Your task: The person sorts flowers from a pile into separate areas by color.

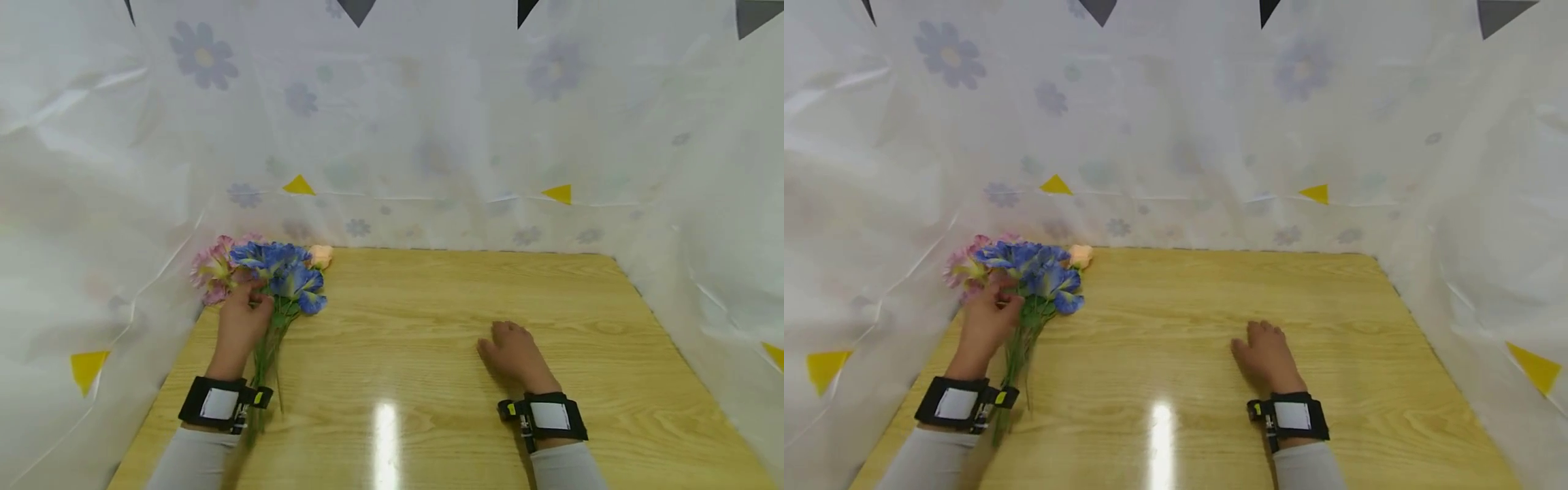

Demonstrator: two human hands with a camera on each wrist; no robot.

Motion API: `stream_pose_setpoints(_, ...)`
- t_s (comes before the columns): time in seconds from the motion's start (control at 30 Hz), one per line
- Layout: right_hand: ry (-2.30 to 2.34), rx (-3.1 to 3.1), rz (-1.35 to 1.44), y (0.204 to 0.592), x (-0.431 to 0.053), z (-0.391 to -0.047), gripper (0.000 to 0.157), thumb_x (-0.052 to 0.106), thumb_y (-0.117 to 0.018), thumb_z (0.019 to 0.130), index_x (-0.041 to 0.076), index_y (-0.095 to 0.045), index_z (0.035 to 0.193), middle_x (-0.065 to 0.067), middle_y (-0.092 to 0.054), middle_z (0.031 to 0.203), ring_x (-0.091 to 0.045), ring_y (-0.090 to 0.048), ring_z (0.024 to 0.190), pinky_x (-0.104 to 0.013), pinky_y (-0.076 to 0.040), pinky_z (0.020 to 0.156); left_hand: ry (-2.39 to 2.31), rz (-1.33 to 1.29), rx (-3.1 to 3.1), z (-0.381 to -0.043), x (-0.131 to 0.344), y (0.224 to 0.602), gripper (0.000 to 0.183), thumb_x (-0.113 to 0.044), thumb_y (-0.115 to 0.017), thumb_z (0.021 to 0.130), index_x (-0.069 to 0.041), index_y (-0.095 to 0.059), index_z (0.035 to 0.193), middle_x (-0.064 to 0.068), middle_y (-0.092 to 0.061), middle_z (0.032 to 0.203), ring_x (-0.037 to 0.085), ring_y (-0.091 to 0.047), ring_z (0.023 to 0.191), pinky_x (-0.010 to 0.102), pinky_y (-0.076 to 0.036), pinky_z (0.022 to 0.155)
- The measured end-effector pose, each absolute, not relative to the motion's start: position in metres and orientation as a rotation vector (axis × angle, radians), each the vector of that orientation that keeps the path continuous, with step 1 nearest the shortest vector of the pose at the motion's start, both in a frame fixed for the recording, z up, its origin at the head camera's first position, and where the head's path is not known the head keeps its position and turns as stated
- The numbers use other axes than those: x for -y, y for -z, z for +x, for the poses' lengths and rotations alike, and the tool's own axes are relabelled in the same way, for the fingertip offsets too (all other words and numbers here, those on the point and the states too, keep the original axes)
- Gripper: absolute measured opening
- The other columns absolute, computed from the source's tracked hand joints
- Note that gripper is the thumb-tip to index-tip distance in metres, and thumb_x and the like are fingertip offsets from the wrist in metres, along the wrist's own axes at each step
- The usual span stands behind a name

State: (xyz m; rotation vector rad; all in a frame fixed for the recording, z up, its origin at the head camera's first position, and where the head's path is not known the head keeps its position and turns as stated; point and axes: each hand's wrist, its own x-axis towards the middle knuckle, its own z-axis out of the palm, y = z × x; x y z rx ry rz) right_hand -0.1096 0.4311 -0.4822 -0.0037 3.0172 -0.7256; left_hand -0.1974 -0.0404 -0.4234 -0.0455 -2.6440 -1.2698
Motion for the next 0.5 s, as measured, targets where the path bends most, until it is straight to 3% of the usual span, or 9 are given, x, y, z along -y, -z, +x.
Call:
stream_pose_setpoints(0.17, 1.230, -2.979, 0.050, 0.469, -0.399, -0.108, 0.058, 0.047, -0.047, 0.095, 0.005, -0.047, 0.136, -0.022, -0.048, 0.136, -0.037, -0.045, 0.119, -0.059, -0.044, 0.090, 1.792, -0.097, 2.529, -0.181, 0.002, 0.417, 0.039, -0.016, -0.053, 0.095, -0.007, -0.048, 0.133, 0.014, -0.056, 0.103, 0.020, -0.057, 0.078, 0.035, -0.054, 0.062)
stream_pose_setpoints(0.27, 1.405, -2.973, -0.011, 0.456, -0.369, -0.105, 0.049, 0.048, -0.048, 0.094, 0.014, -0.055, 0.128, -0.012, -0.058, 0.126, -0.026, -0.053, 0.111, -0.053, -0.050, 0.083, 2.123, -0.083, 2.406, -0.171, -0.023, 0.419, 0.040, -0.013, -0.053, 0.095, -0.008, -0.046, 0.134, 0.009, -0.050, 0.103, 0.018, -0.055, 0.081, 0.034, -0.056, 0.065)
stream_pose_setpoints(0.5, 1.582, -2.833, -0.143, 0.436, -0.309, -0.095, 0.028, 0.041, -0.054, 0.094, 0.025, -0.059, 0.117, 0.004, -0.064, 0.104, -0.009, -0.056, 0.093, -0.043, -0.051, 0.078, 2.426, -0.135, 2.183, -0.156, -0.075, 0.427, 0.034, -0.008, -0.057, 0.092, -0.013, -0.052, 0.125, 0.008, -0.050, 0.100, 0.035, -0.053, 0.087, 0.048, -0.053, 0.071)
